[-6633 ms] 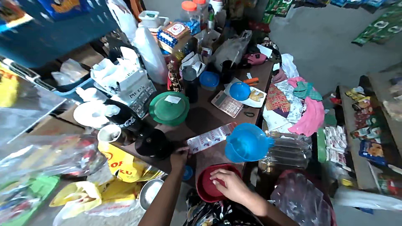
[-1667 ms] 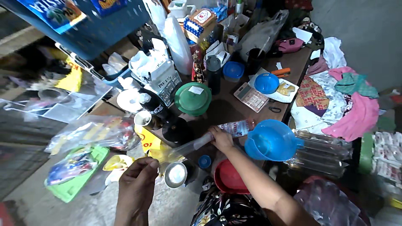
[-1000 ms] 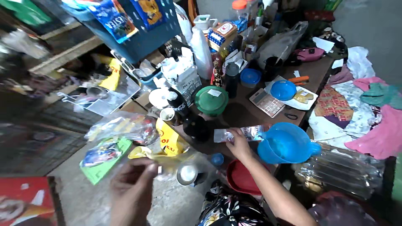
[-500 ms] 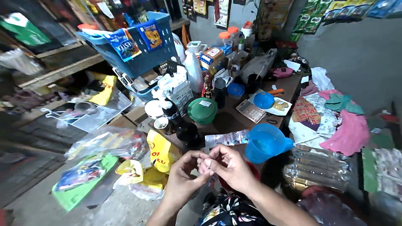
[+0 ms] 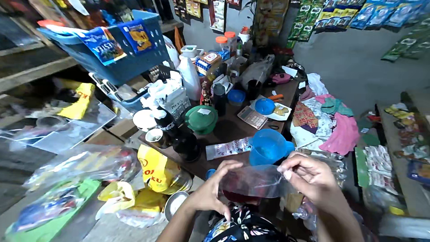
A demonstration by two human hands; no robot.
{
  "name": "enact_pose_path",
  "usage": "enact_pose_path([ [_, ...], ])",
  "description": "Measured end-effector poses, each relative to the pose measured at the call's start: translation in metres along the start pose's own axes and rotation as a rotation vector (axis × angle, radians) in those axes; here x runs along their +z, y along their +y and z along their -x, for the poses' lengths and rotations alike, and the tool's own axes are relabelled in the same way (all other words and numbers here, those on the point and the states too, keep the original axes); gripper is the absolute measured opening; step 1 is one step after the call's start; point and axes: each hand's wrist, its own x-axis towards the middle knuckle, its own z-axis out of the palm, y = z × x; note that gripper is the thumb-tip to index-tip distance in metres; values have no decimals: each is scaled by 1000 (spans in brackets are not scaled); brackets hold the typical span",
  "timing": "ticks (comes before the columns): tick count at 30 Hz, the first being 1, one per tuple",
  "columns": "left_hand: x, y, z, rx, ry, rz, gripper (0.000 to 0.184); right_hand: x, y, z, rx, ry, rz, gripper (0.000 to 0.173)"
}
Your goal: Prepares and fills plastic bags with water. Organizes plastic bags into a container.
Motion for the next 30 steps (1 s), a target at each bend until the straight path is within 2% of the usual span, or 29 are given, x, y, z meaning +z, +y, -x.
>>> enact_pose_path([
  [1,8,2,-11,40,-17,35,111,-3,-2,4,20,-13,20,15],
  [3,25,7,-36,93,-49,43,109,-5,-4,9,32,-44,64,16],
  [4,32,7,-45,107,-72,46,99,-6,-5,11,27,-53,77,17],
  [7,41,-4,-58,113,-115,99,41,-18,-10,19,-15,5,66,16],
  [8,41,-10,-57,92,-121,92,29,-27,-12,23,-19,46,63,17],
  [10,35,-26,-48,11,-122,58,19,-49,-13,33,-10,143,69,19],
  [14,25,-47,-20,-191,-72,-3,17,-99,-5,60,71,476,-55,16],
  [16,23,-47,-9,-294,40,46,14,-119,3,76,122,630,-95,19],
  [21,20,-46,5,-411,346,270,19,-140,32,100,291,920,-43,30],
  [24,24,-42,12,-446,460,495,16,-140,54,108,384,1007,-39,28],
  [27,28,-31,15,-467,559,697,24,-132,75,114,453,1042,-22,20],
  [30,27,-24,20,-437,673,755,28,-110,95,121,471,950,84,23],
])
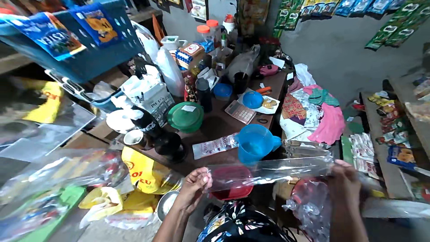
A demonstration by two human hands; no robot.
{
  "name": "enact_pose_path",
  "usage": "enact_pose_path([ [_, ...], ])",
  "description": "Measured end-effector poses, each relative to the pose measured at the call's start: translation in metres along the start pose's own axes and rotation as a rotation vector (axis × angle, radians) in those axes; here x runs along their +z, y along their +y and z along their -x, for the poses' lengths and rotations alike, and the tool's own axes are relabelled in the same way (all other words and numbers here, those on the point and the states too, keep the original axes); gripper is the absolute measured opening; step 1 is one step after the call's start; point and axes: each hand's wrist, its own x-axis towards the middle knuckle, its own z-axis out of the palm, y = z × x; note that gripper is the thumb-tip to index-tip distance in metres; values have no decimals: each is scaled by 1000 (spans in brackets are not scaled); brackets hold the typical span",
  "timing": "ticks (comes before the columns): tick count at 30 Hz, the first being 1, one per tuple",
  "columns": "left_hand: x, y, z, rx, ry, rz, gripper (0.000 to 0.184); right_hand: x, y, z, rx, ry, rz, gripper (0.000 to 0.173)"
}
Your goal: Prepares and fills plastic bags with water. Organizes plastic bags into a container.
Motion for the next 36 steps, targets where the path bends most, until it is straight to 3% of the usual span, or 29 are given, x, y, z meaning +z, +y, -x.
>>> enact_pose_path([
  [4,-7,19,13,146,37,-13,28,51,15,58,-229,-271,385,27],
  [6,-8,32,18,206,-25,-11,25,83,34,86,-423,-540,523,21],
  [8,-1,41,22,245,-51,-45,23,112,53,101,-508,-862,677,20],
  [10,12,43,24,273,-15,-132,23,137,51,101,-274,-1209,918,27],
  [11,18,40,24,279,18,-183,23,146,47,98,-169,-1263,972,29],
  [13,29,29,20,282,86,-288,22,150,32,96,-198,-1076,785,27],
  [15,40,13,15,276,103,-454,23,153,14,102,-260,-863,349,23],
  [18,55,-8,5,281,75,-640,26,163,-16,112,-175,-858,-26,20],
  [20,60,-17,-1,317,38,-697,28,166,-22,114,-108,-857,13,27],
  [24,61,-19,-6,304,-16,-818,28,163,-16,102,92,-868,-107,20],
  [27,66,-27,-7,283,-58,-833,29,157,-11,96,183,-899,-176,25],
  [33,63,-29,-11,265,-101,-831,21,141,0,73,197,-930,-216,20],
  [36,62,-25,-10,337,-95,-1001,5,128,1,66,18,-1042,-4,7],
])
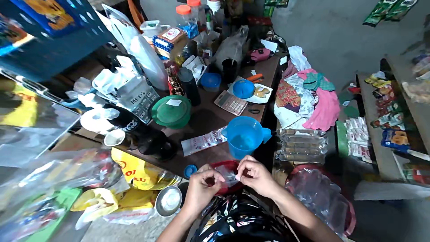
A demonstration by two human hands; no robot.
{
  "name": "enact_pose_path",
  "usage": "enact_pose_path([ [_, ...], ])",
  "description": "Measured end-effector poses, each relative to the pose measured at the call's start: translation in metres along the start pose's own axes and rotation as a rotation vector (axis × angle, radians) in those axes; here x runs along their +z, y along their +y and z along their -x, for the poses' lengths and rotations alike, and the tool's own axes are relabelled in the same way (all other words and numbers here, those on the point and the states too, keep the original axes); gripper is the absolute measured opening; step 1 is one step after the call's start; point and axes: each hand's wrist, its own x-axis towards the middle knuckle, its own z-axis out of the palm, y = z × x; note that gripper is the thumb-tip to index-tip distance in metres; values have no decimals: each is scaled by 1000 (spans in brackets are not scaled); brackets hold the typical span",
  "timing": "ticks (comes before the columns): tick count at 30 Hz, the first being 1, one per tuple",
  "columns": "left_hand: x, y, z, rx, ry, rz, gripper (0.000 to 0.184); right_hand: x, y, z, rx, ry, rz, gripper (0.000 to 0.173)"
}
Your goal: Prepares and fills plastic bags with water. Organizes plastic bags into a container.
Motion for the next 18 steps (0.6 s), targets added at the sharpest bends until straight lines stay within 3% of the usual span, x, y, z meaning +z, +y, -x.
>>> enact_pose_path([
  [3,14,11,2,111,38,-298,7,12,-12,8,-86,-17,426,21],
  [6,26,13,1,189,110,-452,9,17,-6,7,-222,0,606,18],
  [8,34,12,4,203,121,-466,10,13,-3,5,-262,-36,636,16],
  [11,40,13,4,182,131,-448,14,-13,-1,5,-212,-90,464,18],
  [13,38,16,1,127,152,-457,15,-40,6,1,-256,67,385,24],
  [15,38,18,0,82,182,-464,15,-73,21,-14,-297,357,414,34],
  [16,39,18,0,72,200,-470,15,-90,32,-25,-275,467,431,39],
  [18,42,20,-1,50,227,-489,16,-116,53,-48,-104,507,399,45],
])
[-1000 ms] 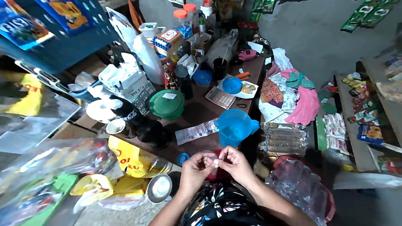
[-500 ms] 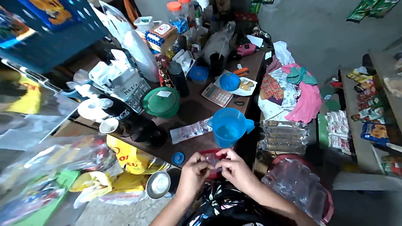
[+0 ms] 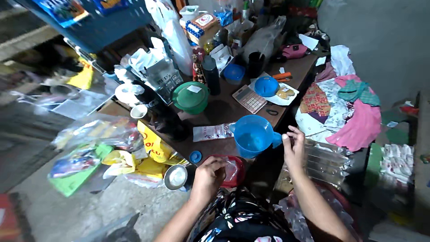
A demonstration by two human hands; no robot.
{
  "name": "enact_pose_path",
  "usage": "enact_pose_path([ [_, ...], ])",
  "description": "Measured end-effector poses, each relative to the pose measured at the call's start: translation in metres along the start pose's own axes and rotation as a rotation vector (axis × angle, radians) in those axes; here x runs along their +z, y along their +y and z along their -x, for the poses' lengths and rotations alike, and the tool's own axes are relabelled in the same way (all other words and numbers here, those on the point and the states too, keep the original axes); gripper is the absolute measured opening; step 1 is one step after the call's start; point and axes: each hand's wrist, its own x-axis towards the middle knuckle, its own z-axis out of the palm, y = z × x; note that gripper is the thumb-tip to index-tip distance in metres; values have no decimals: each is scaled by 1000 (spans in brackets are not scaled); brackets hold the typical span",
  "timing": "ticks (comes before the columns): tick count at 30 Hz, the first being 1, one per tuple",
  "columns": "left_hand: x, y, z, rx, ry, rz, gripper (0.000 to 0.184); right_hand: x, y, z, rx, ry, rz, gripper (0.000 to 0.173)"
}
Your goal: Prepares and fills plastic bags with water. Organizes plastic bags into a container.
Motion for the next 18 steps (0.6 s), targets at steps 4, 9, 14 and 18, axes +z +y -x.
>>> enact_pose_path([
  [4,1,8,-3,-80,-32,-12,16,25,33,-21,282,-156,-303,48],
  [9,-4,15,-12,-164,-98,29,26,44,30,-9,319,-5,-683,39],
  [14,-12,13,-23,-177,-181,80,28,35,7,4,347,102,-736,39],
  [18,-13,7,-32,-119,-178,100,24,0,-26,11,349,132,-696,38],
])
